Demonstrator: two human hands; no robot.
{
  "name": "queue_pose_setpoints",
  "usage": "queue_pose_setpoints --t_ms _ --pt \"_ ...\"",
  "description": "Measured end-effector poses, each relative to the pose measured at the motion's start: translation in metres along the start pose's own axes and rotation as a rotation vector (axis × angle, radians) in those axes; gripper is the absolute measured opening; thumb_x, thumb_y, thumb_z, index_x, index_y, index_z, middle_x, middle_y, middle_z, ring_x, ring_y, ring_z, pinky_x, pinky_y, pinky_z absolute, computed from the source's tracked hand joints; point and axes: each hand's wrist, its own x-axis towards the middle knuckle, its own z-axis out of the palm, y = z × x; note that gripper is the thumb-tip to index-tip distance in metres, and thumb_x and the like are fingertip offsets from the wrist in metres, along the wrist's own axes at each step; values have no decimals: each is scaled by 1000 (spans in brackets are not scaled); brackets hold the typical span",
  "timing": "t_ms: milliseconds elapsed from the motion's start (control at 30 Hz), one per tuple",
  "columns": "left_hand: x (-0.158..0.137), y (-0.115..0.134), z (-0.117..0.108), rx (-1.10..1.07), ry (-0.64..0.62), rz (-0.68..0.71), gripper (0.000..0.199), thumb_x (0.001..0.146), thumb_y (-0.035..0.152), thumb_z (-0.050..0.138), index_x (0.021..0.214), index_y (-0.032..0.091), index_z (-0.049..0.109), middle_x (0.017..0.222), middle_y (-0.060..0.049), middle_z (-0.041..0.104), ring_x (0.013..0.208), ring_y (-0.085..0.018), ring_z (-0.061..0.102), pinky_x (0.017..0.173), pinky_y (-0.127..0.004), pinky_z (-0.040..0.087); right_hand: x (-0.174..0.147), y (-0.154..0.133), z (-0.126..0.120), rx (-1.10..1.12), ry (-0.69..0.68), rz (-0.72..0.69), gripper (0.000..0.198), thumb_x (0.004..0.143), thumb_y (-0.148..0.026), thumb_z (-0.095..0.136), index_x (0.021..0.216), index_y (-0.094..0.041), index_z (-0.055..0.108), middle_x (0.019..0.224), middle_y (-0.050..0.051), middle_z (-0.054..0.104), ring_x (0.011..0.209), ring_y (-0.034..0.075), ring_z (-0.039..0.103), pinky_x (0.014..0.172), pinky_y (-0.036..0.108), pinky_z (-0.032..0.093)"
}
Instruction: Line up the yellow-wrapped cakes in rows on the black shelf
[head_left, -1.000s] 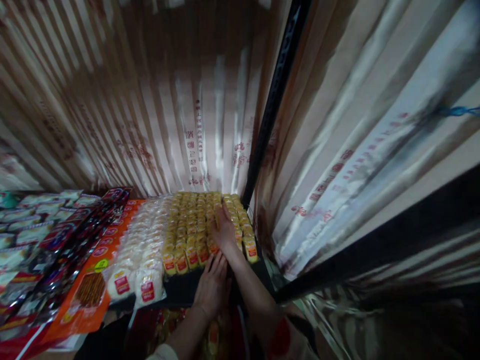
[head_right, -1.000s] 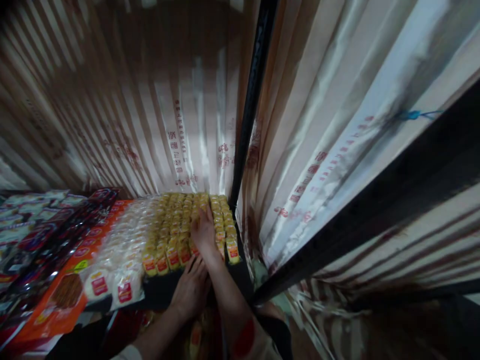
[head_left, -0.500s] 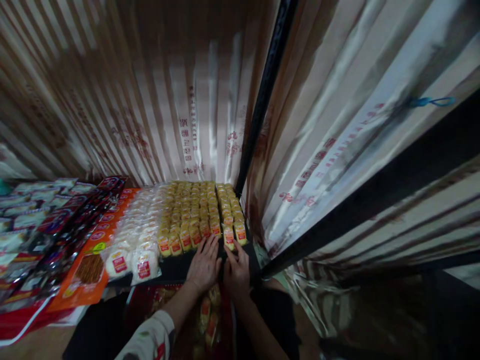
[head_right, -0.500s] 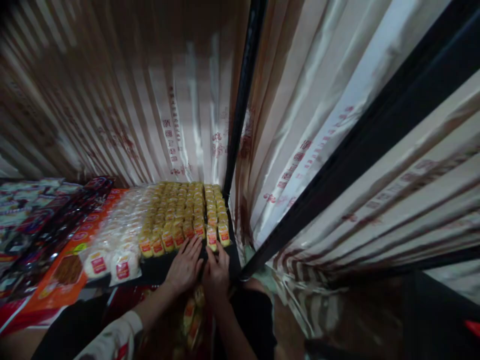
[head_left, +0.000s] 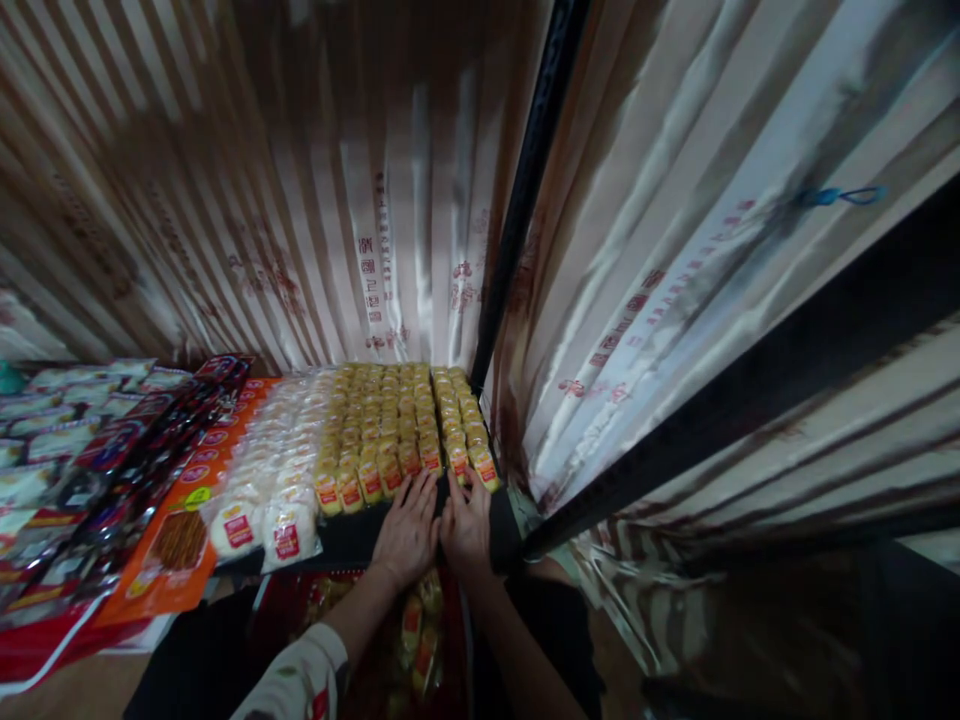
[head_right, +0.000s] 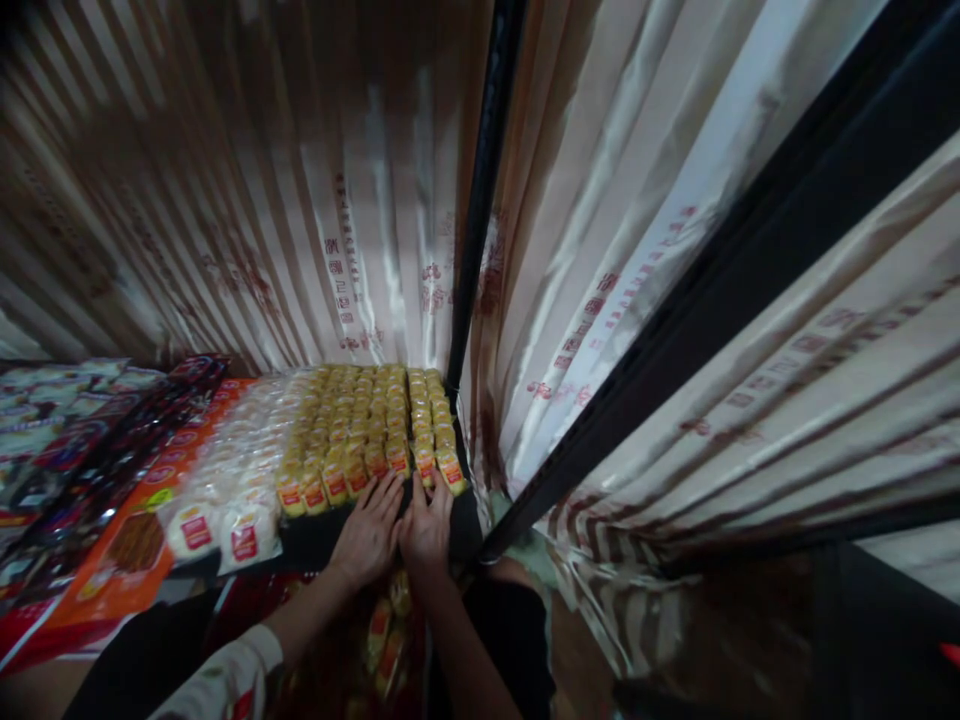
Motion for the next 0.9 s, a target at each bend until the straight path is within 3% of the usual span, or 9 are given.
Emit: queue_pose_setpoints --t_ms 400,700,900 --pt "-2 2 -1 -37 24 -8 43 92 26 36 126 6 53 143 -13 42 138 -25 28 111 -44 29 3 5 4 122 35 35 59 79 -6 37 136 -18 45 126 15 42 116 25 44 96 47 45" --pt "-2 0 -1 -52 49 11 40 91 26 39 123 8 55 141 -13 44 138 -25 27 111 -46 31 3 1 1 216 30 135 56 80 -6 36 133 -19 49 126 14 43 111 22 49 97 44 46" --pt "-3 1 -4 -96 54 26 39 89 19 37 121 8 57 140 -14 46 136 -28 32 105 -48 39 3 2 1 244 45 133 59 78 -5 37 134 -20 48 126 13 44 113 23 50 98 43 46"
